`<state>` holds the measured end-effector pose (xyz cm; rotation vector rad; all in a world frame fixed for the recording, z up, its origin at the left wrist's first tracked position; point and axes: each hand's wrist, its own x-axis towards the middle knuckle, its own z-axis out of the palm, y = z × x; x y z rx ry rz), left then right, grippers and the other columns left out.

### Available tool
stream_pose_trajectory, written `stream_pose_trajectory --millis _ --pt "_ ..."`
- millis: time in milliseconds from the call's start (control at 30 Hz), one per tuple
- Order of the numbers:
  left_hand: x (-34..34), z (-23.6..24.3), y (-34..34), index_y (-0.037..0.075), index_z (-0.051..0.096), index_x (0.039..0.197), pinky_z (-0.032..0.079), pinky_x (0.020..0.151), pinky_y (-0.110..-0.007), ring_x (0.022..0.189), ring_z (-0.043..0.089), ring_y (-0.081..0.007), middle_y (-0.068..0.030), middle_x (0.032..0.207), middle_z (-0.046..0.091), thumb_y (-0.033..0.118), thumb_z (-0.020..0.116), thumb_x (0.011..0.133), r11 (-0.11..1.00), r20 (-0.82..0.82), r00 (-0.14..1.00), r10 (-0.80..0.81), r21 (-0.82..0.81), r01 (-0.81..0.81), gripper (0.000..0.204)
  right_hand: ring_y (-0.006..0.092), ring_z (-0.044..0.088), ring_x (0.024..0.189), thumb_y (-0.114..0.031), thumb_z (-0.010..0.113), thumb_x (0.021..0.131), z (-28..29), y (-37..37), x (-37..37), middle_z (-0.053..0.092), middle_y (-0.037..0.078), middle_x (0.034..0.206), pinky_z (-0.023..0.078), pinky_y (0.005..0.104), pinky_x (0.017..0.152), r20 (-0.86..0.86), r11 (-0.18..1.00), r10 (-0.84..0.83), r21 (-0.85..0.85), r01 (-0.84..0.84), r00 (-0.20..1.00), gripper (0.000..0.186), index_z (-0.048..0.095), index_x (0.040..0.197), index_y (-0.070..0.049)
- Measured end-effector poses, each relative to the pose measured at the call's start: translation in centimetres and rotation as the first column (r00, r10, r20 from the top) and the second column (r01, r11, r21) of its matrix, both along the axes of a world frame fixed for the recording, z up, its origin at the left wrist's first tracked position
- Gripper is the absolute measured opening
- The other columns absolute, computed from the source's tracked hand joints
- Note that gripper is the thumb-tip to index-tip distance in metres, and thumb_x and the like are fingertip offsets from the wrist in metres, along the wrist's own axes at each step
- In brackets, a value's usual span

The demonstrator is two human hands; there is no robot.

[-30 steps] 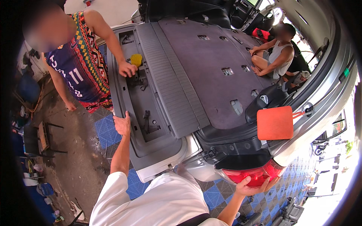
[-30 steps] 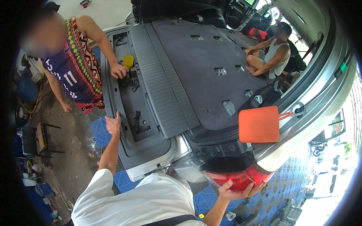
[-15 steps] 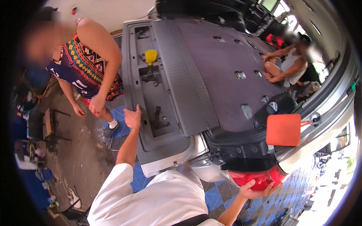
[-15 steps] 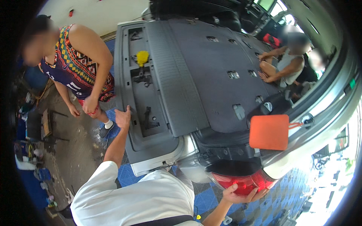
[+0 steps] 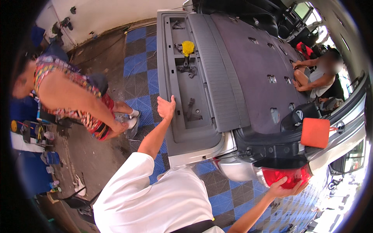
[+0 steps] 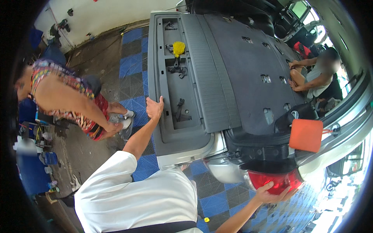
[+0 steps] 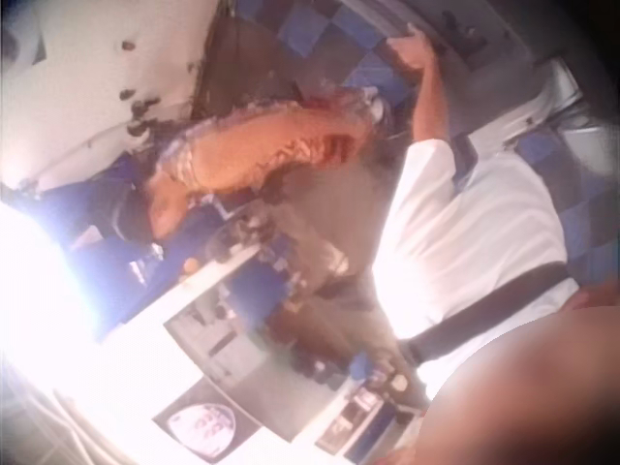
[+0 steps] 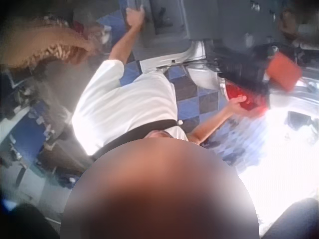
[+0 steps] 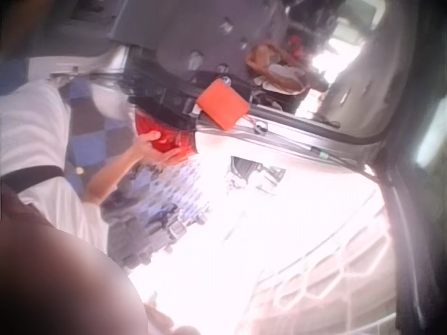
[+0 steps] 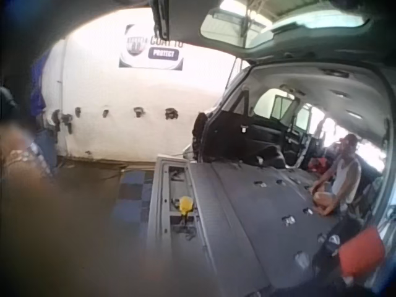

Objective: The person installs a large grey plastic trim panel into the rear cargo area of a silver SUV. They align the panel with mounting points and press it into place while another person assists from inside the vehicle.

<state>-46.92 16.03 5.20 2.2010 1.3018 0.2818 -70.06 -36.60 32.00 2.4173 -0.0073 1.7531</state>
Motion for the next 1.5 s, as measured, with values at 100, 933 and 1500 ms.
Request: stream_pose_trajectory --millis 100,933,1500 --pt "0.2 0.2 0.3 -0.005 0.050 0.135 0.058 0.095 -0.055 0.108 0.072 -0.0485 -0.0257 0.122 0.069 0.062 0.079 0.087 0.999 -0.002 0.999 -0.034 -0.018 0.034 0.087 0.0477 0.044 0.150 -0.041 0.067 0.106 0.4 0.2 0.1 0.045 0.028 0.161 0.037 0.0603 0.123 0.000 0.999 -0.017 -0.039 0.017 1.000 0.067 0.049 0.154 0.002" --pt "-7.5 -13.3 50.2 -0.001 0.078 0.121 0.058 0.097 -0.040 0.108 0.076 -0.0268 -0.0180 0.112 0.081 0.048 0.081 0.092 0.696 -0.146 0.811 -0.566 -0.611 0.376 0.058 0.0389 0.068 0.112 -0.029 0.075 0.097 -23.1 53.6 33.6 0.075 0.015 0.114 0.053 0.0495 0.097 -0.607 0.683 0.540 0.721 0.118 0.583 0.028 0.072 0.112 -0.006" --pt "20.3 -4.9 71.2 -0.002 0.074 0.113 0.056 0.085 -0.028 0.091 0.069 -0.0133 -0.0052 0.099 0.075 0.016 0.076 0.102 0.827 0.407 0.860 -0.308 -0.332 0.453 0.022 0.0394 0.045 0.147 -0.021 0.073 0.098 -30.4 57.9 57.8 0.055 0.017 0.152 0.040 0.0636 0.117 -0.952 0.635 0.286 0.271 0.723 0.105 0.055 0.056 0.149 -0.011"
